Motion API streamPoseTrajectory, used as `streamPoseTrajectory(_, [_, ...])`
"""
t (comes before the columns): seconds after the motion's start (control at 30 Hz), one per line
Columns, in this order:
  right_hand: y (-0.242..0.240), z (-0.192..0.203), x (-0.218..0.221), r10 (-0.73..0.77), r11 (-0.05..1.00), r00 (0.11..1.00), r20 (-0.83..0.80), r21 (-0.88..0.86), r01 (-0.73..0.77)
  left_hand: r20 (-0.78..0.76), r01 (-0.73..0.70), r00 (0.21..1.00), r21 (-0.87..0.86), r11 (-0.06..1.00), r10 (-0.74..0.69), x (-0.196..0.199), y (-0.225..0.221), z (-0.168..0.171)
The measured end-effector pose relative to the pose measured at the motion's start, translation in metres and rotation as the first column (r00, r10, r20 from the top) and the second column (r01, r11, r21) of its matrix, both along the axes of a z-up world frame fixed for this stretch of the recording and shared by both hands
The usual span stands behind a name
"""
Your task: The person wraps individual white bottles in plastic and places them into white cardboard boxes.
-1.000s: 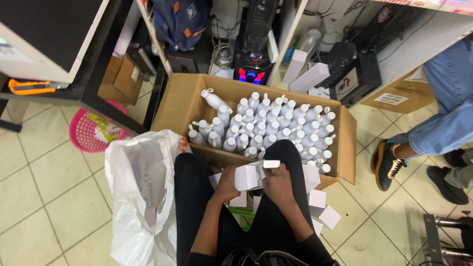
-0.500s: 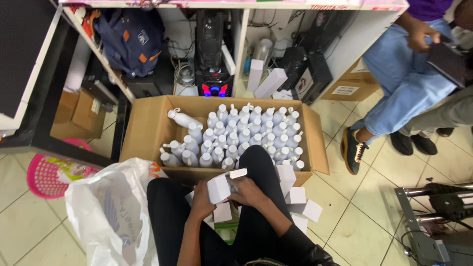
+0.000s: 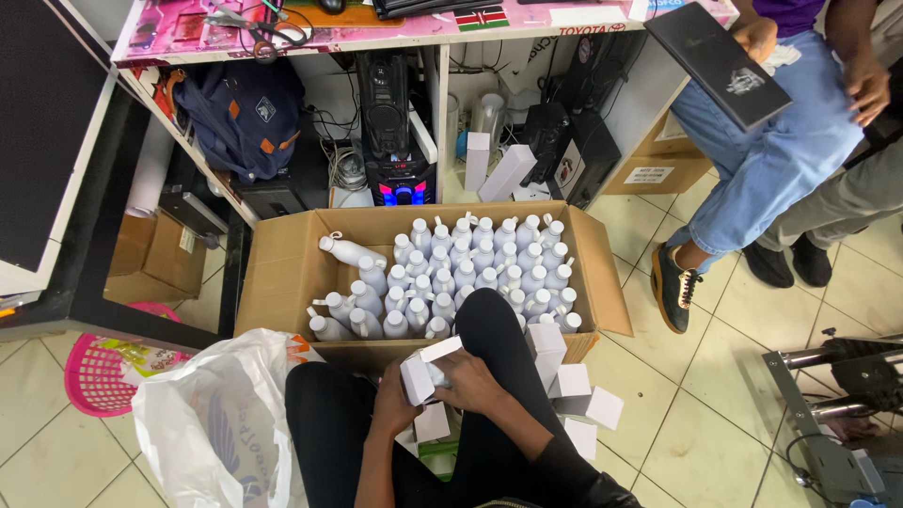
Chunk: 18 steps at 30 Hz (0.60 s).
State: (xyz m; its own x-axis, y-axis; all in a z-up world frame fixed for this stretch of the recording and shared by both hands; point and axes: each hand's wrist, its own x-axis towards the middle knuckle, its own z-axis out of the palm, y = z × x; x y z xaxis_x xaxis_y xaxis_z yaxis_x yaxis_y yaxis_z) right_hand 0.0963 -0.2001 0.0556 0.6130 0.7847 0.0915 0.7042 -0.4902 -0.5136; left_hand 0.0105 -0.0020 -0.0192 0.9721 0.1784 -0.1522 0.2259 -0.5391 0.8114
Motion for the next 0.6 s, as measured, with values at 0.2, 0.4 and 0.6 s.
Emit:
streamPoseTrajectory(0.2, [-0.001,0.092,-0.009,-0.108,0.919,0.983,0.151,0.391,0.041,-0.069,-0.075,0.995,-0.101,0.992,0.069,-0.004,0.004,0.006])
streamPoseTrajectory(0.4, [-0.003,0.11,-0.015,-0.329,0.772,0.943,0.056,0.591,0.235,0.055,-0.099,0.993,-0.146,0.984,0.108,-0.004,0.005,0.026])
streamPoseTrajectory(0.6, [-0.003,0.134,0.013,-0.55,0.518,0.828,0.11,0.823,0.234,0.145,-0.18,0.968,-0.156,0.971,0.203,0.003,0.002,0.054])
